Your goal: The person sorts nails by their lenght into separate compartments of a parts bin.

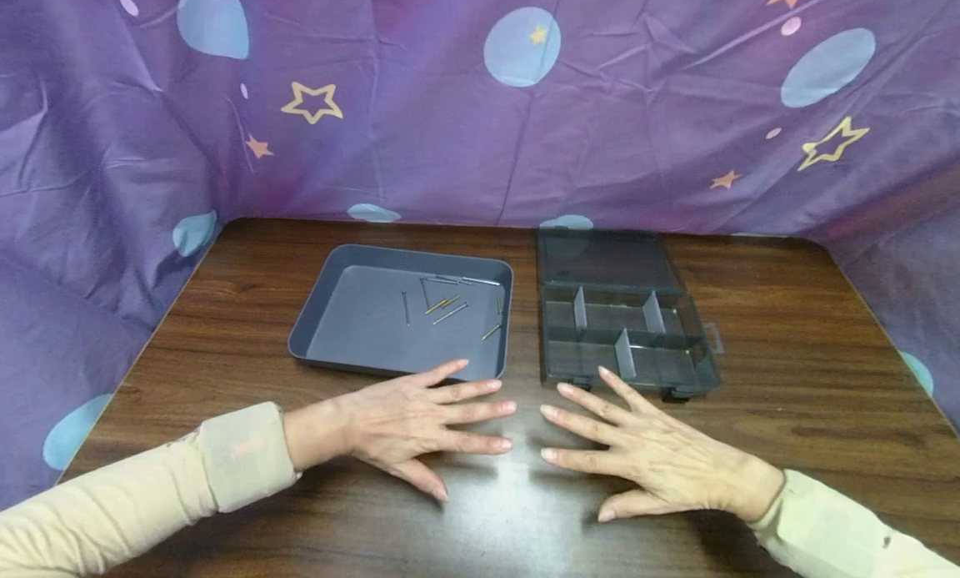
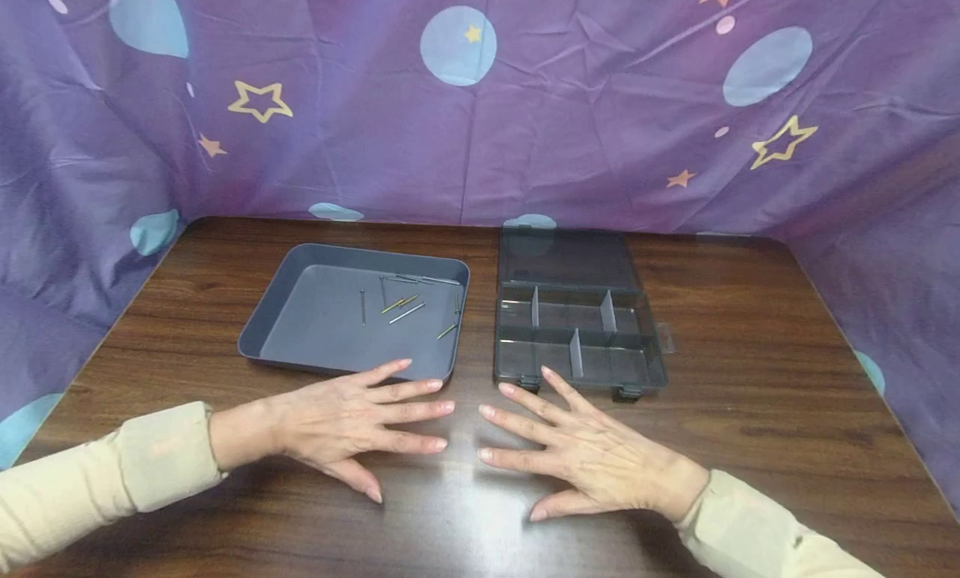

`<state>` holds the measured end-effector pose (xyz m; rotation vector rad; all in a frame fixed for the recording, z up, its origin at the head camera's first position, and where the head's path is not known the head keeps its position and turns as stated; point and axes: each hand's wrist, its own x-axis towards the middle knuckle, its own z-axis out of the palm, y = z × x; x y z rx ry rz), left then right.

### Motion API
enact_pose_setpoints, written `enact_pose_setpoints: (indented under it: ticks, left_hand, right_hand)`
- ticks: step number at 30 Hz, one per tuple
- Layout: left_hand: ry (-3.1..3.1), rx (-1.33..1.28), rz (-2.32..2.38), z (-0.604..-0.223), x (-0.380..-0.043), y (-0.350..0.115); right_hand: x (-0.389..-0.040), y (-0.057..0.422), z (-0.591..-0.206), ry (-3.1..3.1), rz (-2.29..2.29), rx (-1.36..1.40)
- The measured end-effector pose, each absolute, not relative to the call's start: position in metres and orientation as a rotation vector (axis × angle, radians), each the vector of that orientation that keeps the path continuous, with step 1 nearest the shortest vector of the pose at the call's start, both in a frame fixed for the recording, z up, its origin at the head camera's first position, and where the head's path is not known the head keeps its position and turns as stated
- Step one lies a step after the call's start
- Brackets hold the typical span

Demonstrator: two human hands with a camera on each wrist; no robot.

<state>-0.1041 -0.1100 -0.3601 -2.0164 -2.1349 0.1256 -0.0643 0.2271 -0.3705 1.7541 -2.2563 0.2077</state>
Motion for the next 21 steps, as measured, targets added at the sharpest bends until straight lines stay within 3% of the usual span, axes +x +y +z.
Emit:
enact_pose_setpoints:
  ticks: [11, 16, 21]
  left_hand:
    - [-2.188, -1.975, 0.102, -0.357, -0.106, -0.110]
    - [-2.310, -1.820, -0.069, -0.351, -0.117, -0.116]
    - [-2.468, -1.675, -0.292, -0.349, -0.127, -0.126]
  right_hand:
    - [-0.067, 0.232, -0.370, -2.273, 0.303, 1.666]
    - [-0.083, 0.252, -0.361, -2.275, 0.684, 1.312]
    - [-0.101, 0.286, -0.358, -2.337, 0.982, 0.791]
